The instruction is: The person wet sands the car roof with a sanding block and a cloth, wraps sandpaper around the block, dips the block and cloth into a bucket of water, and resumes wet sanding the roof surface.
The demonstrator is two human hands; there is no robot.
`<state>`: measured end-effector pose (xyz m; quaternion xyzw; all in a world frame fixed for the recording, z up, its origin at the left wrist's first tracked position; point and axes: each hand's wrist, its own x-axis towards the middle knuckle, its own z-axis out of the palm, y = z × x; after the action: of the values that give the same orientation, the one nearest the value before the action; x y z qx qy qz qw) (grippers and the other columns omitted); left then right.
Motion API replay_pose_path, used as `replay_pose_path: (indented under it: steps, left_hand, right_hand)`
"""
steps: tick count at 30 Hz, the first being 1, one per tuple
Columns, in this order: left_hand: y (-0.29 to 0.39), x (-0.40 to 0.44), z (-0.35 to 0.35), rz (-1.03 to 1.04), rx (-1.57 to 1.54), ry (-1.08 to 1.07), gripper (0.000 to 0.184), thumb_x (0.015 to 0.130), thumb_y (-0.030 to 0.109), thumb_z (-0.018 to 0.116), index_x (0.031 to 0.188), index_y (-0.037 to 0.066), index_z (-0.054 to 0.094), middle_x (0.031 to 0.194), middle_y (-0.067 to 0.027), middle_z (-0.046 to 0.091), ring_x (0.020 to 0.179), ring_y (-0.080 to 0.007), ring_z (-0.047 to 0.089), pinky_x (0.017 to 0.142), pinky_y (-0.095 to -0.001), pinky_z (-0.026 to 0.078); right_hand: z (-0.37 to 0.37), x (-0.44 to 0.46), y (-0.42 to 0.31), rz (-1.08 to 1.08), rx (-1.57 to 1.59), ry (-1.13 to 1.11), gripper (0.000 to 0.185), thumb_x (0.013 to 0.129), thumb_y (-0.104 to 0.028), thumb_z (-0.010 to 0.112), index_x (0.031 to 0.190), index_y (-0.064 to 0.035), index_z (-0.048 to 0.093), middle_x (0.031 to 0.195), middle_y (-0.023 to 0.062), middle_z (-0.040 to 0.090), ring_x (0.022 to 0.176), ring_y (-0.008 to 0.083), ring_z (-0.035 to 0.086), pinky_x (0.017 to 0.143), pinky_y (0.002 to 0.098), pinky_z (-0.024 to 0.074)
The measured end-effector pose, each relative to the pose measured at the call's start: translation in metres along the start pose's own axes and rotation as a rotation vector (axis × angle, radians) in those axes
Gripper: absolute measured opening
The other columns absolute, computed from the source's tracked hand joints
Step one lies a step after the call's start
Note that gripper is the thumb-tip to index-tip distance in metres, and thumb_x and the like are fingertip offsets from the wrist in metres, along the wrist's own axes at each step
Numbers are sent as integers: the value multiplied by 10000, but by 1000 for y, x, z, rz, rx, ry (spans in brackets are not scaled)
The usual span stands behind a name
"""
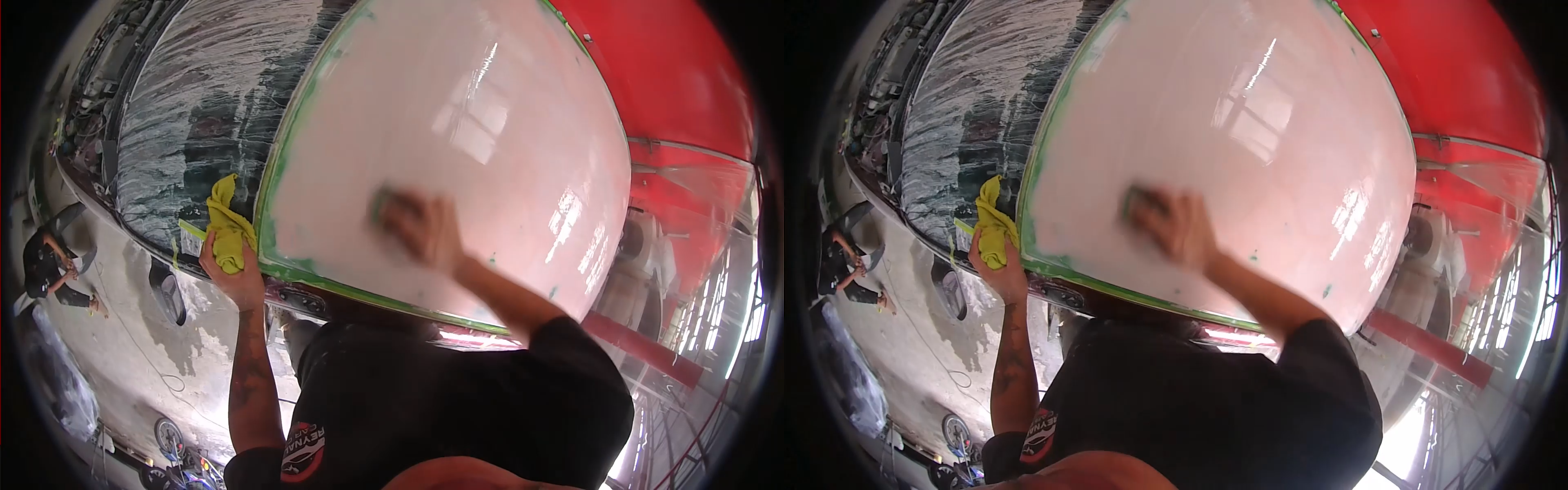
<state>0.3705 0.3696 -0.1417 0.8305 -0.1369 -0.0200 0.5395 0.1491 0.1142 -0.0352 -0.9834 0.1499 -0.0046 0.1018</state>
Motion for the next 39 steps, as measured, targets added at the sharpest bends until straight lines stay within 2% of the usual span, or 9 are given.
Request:
replay_pose_path:
  steps: [4,8,10,14,21,26,32,36,39]
  left_hand:
    - [0,2,0,30,28,16,562,821,22,740,1343,7,533,1257,-182,528,1195,-349,522,1044,-459,422]
    - [2,3,1,66,49,24,558,824,32,751,1339,8,538,1262,-180,532,1195,-350,525,1045,-460,423]
    - [1,4,1,41,30,22,559,823,35,755,1338,9,538,1266,-178,530,1197,-349,526,1046,-459,423]
    - [0,3,1,61,56,22,562,823,40,760,1339,12,539,1276,-171,524,1204,-344,526,1044,-453,427]
    - [1,3,2,41,48,29,559,830,37,756,1343,6,535,1274,-174,525,1205,-332,523,1036,-449,435]
    - [0,3,2,8,18,23,545,847,25,741,1347,1,524,1264,-177,526,1200,-329,524,1034,-451,436]
    - [-6,0,1,-34,-1,10,567,839,32,733,1362,9,515,1276,-175,523,1202,-331,524,1045,-451,427]
    - [-4,3,3,-1,21,20,575,835,38,731,1367,13,514,1283,-171,519,1211,-328,518,1052,-446,421]
    - [-3,0,-1,-30,29,-7,574,837,31,726,1369,13,513,1290,-170,513,1222,-328,509,1059,-445,414]
  right_hand:
    - [-7,-34,-2,-357,54,28,371,867,-265,670,1237,-238,687,1322,123,572,953,281,579,805,420,468]
    - [-16,90,133,-250,-231,278,244,941,-273,617,1164,-200,682,1196,63,649,1022,323,600,863,481,480]
    - [-31,161,209,181,-289,234,275,920,-333,655,1177,-238,675,1228,57,661,1047,373,592,894,493,487]
    - [-37,165,163,437,-381,392,370,901,-315,658,1254,-203,657,1285,101,645,1071,408,615,895,515,514]
    - [-5,-71,-16,-197,-68,47,451,801,-314,715,1250,-338,680,1373,22,585,1048,201,573,809,391,464]
    - [-33,14,99,-357,-195,174,324,873,-346,687,1170,-223,727,1263,44,655,854,208,595,711,371,461]
    - [-70,205,284,481,-367,448,349,947,-376,609,1233,-185,669,1309,10,658,1074,307,629,961,475,482]
    - [-23,191,231,264,-384,508,288,881,-275,656,1158,-204,692,1164,30,701,958,341,643,793,449,483]
    - [-3,97,77,37,-25,260,342,866,-190,651,1207,-197,674,1360,57,611,1054,250,606,792,443,437]
